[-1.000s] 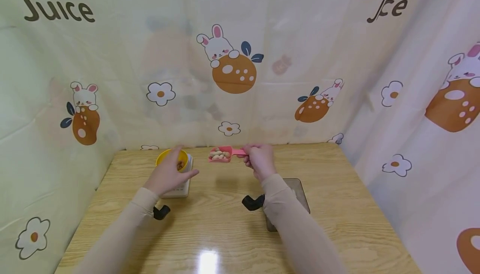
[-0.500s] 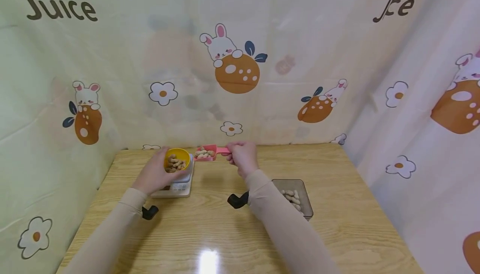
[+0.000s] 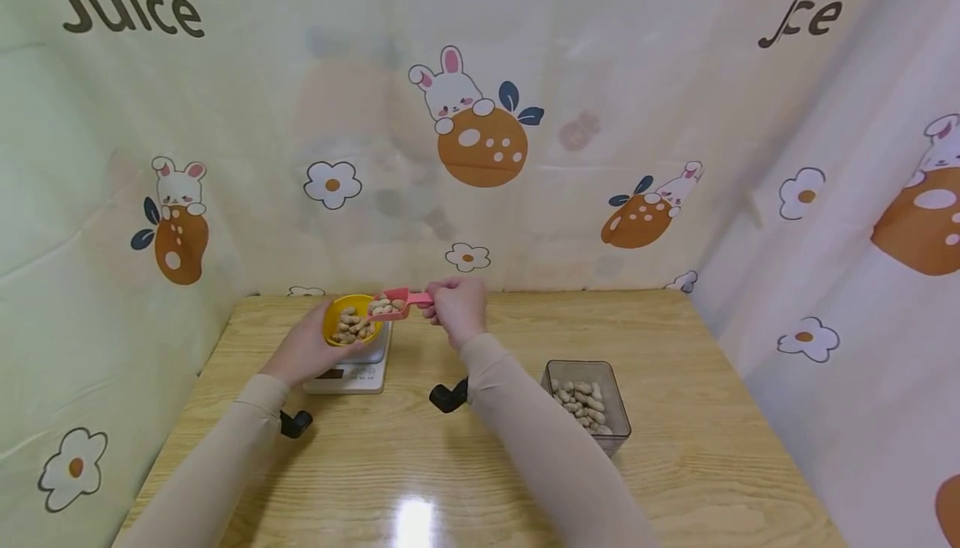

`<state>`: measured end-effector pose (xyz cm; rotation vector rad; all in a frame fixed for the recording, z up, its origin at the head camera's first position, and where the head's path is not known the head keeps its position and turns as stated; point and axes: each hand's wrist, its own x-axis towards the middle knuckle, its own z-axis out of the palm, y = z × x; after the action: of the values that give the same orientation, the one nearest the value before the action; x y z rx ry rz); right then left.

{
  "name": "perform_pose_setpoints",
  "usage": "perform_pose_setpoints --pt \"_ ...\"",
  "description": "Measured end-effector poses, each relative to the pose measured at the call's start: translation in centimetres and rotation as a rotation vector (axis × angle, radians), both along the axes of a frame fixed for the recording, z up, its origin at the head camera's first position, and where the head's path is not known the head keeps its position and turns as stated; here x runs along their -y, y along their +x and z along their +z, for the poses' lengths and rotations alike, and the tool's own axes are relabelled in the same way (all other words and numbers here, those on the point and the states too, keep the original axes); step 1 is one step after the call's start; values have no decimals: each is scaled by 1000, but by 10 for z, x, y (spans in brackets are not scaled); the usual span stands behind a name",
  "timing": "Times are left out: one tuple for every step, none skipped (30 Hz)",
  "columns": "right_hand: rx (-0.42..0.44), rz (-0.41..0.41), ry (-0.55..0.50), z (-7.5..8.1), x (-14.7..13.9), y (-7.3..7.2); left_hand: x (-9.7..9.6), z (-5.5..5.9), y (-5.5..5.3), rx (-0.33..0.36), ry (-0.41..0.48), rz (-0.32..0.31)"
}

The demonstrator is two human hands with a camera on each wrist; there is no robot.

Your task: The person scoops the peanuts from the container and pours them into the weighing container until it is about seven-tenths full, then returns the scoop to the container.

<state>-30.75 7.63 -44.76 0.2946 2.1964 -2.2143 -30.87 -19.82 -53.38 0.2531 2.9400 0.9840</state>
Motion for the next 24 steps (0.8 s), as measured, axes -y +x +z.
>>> perform_pose_setpoints --pt "-3 1 13 0 3 0 0 0 0 4 2 0" --pt "-7 0 25 0 7 -1 0 0 0 7 5 0" --pt "-13 0 41 1 10 -1 0 1 0 10 6 0" --pt "-16 -2 58 1 13 -1 -1 1 0 13 6 2" --pt "-22 -2 78 2 15 -2 -1 1 0 14 6 2" --pt "-29 -4 101 2 18 -2 -1 1 0 14 4 2" --pt "-36 -4 125 2 21 -2 -2 1 0 16 4 4" --pt "-43 -4 153 2 23 -2 -2 1 0 18 5 6" --pt "-50 -6 183 2 25 -2 -2 1 -1 22 1 11" --pt "-55 -7 208 2 28 -2 -2 0 -1 24 -4 12" --pt "-62 -8 234 2 30 -2 -2 0 -1 29 -5 15" --pt "-67 -10 255 2 32 -2 -2 0 -1 33 -6 17" --pt "-72 -12 271 2 33 -2 -2 0 -1 37 -3 20" --pt "-76 -13 285 2 35 -1 -2 0 -2 40 -1 20" --pt "-80 -14 294 2 37 -1 -2 0 -1 41 1 21" --pt "-87 -13 298 2 38 0 -2 0 -1 41 7 19" --pt "-94 -12 301 3 39 0 -1 0 -1 42 14 19" --pt "-104 -11 300 3 40 0 -1 0 -1 40 17 17" --pt "-115 -10 299 2 42 0 -1 0 -1 40 23 18" --pt "-126 -8 302 3 43 1 -1 0 -1 40 27 19" --pt "-141 -6 305 3 43 1 0 0 -1 37 28 15" --pt "-154 -4 307 3 44 1 0 0 -1 37 30 15" --pt "-166 -3 310 3 45 1 0 0 -1 38 32 16" --pt "-179 -1 311 3 46 1 0 0 0 40 34 18"
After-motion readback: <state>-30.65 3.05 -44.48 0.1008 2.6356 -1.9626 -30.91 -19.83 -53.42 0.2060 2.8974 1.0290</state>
